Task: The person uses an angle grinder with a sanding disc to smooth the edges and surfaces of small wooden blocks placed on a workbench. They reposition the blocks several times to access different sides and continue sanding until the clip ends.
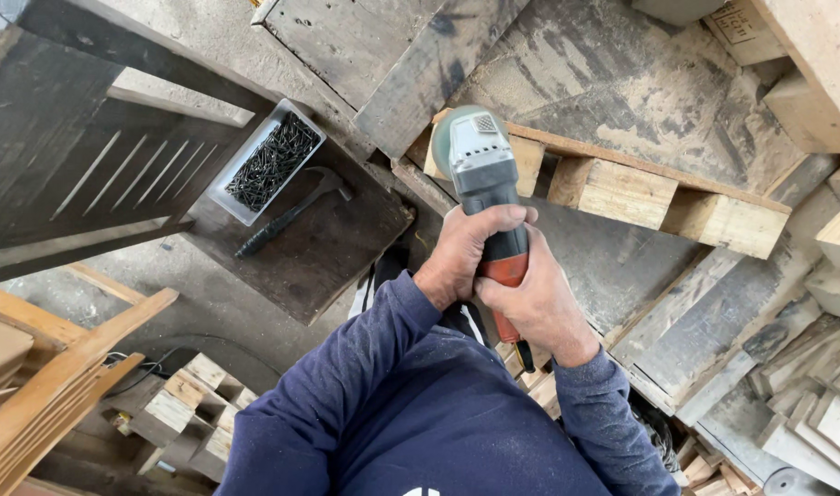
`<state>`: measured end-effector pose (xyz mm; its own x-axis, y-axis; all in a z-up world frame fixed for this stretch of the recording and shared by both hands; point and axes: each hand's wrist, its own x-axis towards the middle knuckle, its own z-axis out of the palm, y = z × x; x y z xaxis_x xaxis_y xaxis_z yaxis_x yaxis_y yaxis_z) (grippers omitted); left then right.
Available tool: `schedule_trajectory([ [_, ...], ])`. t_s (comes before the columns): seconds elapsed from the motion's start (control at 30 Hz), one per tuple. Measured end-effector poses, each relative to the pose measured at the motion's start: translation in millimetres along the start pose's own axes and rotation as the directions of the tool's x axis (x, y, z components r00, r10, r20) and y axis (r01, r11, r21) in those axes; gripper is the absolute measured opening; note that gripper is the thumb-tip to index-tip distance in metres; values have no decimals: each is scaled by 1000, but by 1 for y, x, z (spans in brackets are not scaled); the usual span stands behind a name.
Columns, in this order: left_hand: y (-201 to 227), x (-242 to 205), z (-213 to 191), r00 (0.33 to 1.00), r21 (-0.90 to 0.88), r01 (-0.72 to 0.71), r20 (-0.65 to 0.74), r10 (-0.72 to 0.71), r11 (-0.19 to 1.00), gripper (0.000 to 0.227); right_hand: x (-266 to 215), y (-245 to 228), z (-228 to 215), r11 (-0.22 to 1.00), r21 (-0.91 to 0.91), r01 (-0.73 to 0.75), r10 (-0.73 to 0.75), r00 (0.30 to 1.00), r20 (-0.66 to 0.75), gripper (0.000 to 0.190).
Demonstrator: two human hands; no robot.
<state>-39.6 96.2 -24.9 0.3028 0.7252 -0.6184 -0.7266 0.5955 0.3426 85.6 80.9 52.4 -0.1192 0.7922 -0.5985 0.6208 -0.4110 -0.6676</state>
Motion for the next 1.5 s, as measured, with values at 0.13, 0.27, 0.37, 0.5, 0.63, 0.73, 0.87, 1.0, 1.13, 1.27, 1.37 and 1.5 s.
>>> schedule_trajectory([
  [0.13, 7, 5, -1, 999, -46, 48, 8, -47, 998, 35, 8, -11, -5, 996, -63, -64, 66, 998, 18, 70],
  [0.27, 0, 9, 7, 999, -64, 37, 1, -37, 997, 34, 8, -9, -14, 999, -15, -51, 52, 998, 28, 74],
  [0.37, -6, 11, 12, 999, -32, 38, -7, -38, 999, 35, 6, -2, -19, 996, -34, -82, 83, 997, 12, 73],
  [0.5, -19, 14, 19, 998, 17, 69, 11, -69, 997, 39, 0, 14, -27, 993, -36, -108, 108, 994, -4, 67],
  [0.63, -32, 22, 29, 988, 34, 145, 48, -146, 989, 34, -5, 32, -36, 992, 28, -124, 125, 992, -37, 66],
  [0.73, -43, 31, 40, 980, 31, 179, 77, -181, 983, 30, -10, 42, -42, 992, 43, -115, 119, 988, -96, 60],
  [0.87, -48, 38, 46, 967, 48, 206, 146, -211, 977, 31, -16, 42, -43, 991, 85, -102, 114, 981, -159, 57],
  [1.0, -28, 33, 38, 974, 120, 164, 137, -180, 979, 36, -7, 22, -37, 993, 24, -112, 115, 985, -131, 59],
  [1.13, 10, 15, 19, 997, 102, 56, 43, -61, 993, 42, 11, -7, -21, 997, -5, -76, 76, 997, -16, 73],
  [1.27, 32, 7, 7, 999, 59, 25, 23, -27, 998, 50, 21, -26, -14, 994, -45, -103, 106, 992, 69, 81],
  [1.37, 26, 11, 9, 998, 42, 57, 25, -58, 997, 51, 21, -27, -20, 993, -63, -98, 101, 994, 45, 83],
  [1.5, 3, 21, 23, 998, 6, 60, 30, -60, 998, 44, 15, -13, -38, 986, -71, -153, 156, 987, 33, 85],
])
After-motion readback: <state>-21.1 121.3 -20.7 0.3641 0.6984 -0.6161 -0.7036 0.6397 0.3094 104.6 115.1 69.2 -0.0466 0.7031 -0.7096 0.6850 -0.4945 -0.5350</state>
